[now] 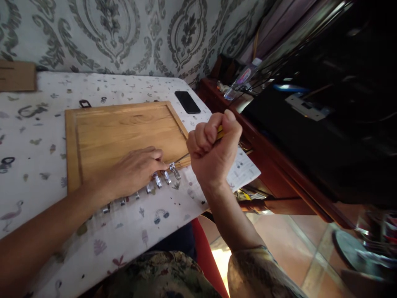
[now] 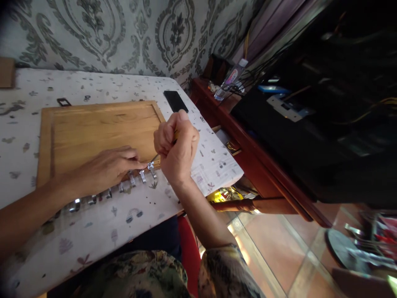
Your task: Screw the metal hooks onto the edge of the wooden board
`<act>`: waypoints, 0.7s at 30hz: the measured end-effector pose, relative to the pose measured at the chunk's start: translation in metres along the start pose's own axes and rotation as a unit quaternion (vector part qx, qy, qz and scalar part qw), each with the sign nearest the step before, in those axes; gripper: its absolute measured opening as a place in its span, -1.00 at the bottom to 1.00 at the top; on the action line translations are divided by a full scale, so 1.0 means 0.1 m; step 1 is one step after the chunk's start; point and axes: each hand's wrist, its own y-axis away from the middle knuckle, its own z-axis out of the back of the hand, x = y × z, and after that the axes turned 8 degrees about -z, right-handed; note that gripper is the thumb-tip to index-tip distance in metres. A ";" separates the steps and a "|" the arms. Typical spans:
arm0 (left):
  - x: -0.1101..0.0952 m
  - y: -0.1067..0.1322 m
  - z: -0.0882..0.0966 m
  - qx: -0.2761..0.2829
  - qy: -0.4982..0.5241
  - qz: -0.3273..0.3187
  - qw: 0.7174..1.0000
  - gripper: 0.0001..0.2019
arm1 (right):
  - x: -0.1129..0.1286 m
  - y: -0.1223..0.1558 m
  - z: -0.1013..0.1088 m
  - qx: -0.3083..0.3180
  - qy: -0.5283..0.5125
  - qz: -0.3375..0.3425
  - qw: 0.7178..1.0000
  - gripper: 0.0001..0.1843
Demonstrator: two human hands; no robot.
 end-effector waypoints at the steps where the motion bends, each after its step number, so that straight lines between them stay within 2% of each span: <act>1: -0.01 0.00 0.01 0.001 0.000 0.001 1.000 -0.69 | -0.01 -0.01 -0.02 -0.002 0.004 -0.004 1.000 -0.31; 6: -0.02 0.00 0.01 -0.002 0.001 0.001 1.000 -0.70 | -0.15 -0.02 -0.01 -0.020 0.104 -0.036 0.994 -0.37; 12: 0.00 0.00 -0.02 -0.016 0.001 -0.005 1.000 -0.70 | -0.23 -0.03 0.09 0.004 0.166 -0.009 0.986 -0.43; 16: 0.00 0.00 -0.03 -0.015 0.007 0.002 1.000 -0.74 | -0.22 -0.03 0.09 0.010 0.177 -0.002 0.984 -0.46; 21: 0.00 0.00 -0.02 -0.004 0.028 0.013 1.000 -0.74 | -0.19 0.03 -0.04 0.011 0.124 0.003 0.992 -0.34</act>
